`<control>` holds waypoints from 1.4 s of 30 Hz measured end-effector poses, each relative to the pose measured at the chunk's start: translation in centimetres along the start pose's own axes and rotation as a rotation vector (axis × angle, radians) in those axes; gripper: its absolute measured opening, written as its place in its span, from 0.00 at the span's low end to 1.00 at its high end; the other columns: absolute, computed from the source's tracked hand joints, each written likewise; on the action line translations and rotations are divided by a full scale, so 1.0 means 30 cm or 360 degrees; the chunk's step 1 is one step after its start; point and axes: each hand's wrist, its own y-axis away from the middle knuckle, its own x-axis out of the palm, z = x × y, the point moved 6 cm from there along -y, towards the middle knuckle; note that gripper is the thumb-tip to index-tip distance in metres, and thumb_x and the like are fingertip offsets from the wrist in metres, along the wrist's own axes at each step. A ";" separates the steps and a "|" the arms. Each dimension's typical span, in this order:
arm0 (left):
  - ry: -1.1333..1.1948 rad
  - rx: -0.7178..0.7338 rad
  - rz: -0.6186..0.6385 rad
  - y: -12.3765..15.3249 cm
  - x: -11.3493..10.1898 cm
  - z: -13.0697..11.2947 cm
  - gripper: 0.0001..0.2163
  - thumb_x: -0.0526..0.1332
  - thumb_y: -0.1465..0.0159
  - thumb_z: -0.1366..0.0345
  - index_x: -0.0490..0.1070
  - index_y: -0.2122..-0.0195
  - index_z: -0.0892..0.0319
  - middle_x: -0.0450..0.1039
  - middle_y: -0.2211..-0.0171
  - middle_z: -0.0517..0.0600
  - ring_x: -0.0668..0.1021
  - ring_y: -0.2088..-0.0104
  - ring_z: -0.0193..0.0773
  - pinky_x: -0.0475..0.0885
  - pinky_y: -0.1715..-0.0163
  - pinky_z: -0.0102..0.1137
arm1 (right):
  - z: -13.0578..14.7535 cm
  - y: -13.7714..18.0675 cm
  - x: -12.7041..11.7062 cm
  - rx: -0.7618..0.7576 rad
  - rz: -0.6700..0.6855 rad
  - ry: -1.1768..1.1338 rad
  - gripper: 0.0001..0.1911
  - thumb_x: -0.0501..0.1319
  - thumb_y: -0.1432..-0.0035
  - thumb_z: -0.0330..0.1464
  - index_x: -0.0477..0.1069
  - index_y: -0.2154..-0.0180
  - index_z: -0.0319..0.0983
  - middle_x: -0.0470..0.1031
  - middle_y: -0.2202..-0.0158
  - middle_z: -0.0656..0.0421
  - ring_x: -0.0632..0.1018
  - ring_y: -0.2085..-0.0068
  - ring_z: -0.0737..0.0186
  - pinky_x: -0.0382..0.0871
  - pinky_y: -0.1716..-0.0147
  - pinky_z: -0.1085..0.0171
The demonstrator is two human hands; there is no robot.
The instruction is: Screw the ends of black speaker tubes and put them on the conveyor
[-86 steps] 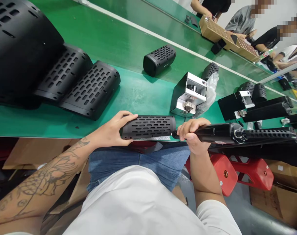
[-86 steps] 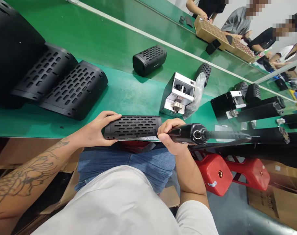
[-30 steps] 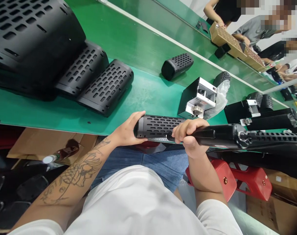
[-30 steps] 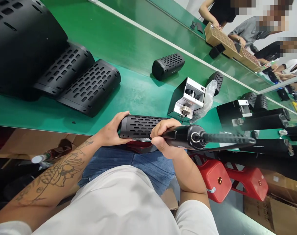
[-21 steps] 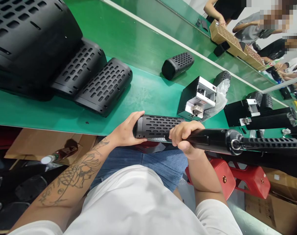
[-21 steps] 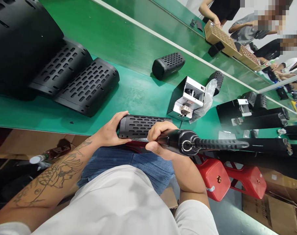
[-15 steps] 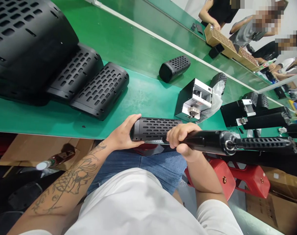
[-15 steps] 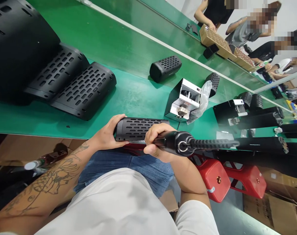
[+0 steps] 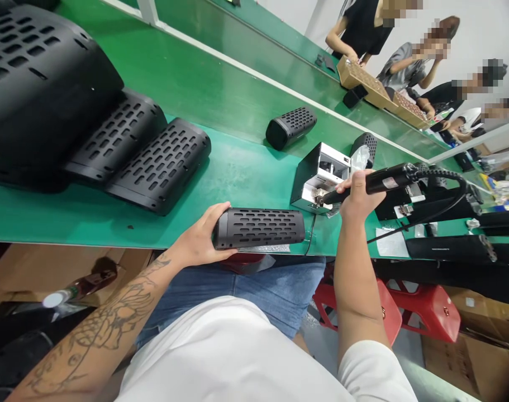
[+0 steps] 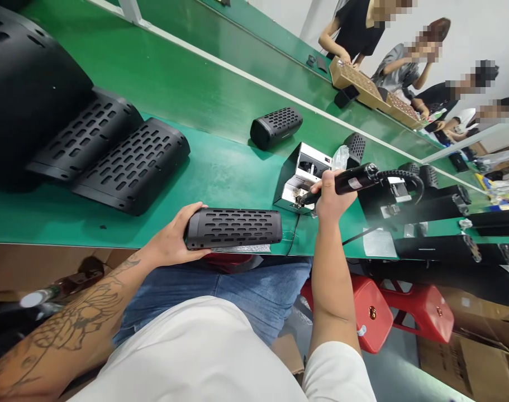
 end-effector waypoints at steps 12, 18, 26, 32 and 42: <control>0.0066 0.0004 -0.0021 -0.008 0.002 -0.010 0.58 0.80 0.34 0.50 0.47 0.11 0.50 0.62 0.18 0.66 0.73 0.19 0.66 0.75 0.20 0.56 | 0.397 0.215 0.145 0.0005 0.0365 -0.0569 0.21 0.80 0.33 0.52 0.74 0.63 0.48 0.70 0.78 0.72 0.71 0.84 0.67 0.78 0.79 0.62; 0.0158 -0.0005 -0.0036 -0.014 0.002 -0.023 0.59 0.82 0.36 0.48 0.50 0.11 0.50 0.64 0.18 0.63 0.74 0.20 0.65 0.75 0.20 0.53 | 0.528 0.443 0.395 0.0219 0.0984 -0.0843 0.24 0.80 0.35 0.57 0.73 0.62 0.51 0.69 0.81 0.72 0.68 0.87 0.66 0.77 0.82 0.60; 0.0207 0.0024 -0.0068 -0.014 0.015 -0.030 0.59 0.82 0.36 0.49 0.49 0.11 0.50 0.64 0.18 0.64 0.75 0.21 0.66 0.77 0.22 0.54 | 0.434 0.545 0.530 0.0421 0.1219 -0.0889 0.24 0.83 0.38 0.51 0.72 0.64 0.47 0.76 0.78 0.69 0.75 0.82 0.65 0.82 0.75 0.60; 0.0257 0.0043 -0.0075 -0.018 0.011 -0.028 0.59 0.83 0.37 0.47 0.52 0.11 0.50 0.66 0.19 0.64 0.76 0.21 0.67 0.78 0.23 0.55 | 0.395 0.582 0.531 0.0560 0.1396 -0.0696 0.28 0.83 0.42 0.54 0.71 0.67 0.47 0.75 0.78 0.68 0.76 0.79 0.63 0.80 0.73 0.58; 0.0231 0.0029 -0.0065 -0.023 0.019 -0.013 0.59 0.81 0.37 0.43 0.53 0.12 0.54 0.67 0.19 0.66 0.76 0.22 0.71 0.80 0.25 0.59 | 0.351 0.637 0.554 0.0620 0.1654 -0.0848 0.27 0.85 0.43 0.52 0.71 0.67 0.47 0.73 0.77 0.69 0.72 0.79 0.66 0.76 0.73 0.61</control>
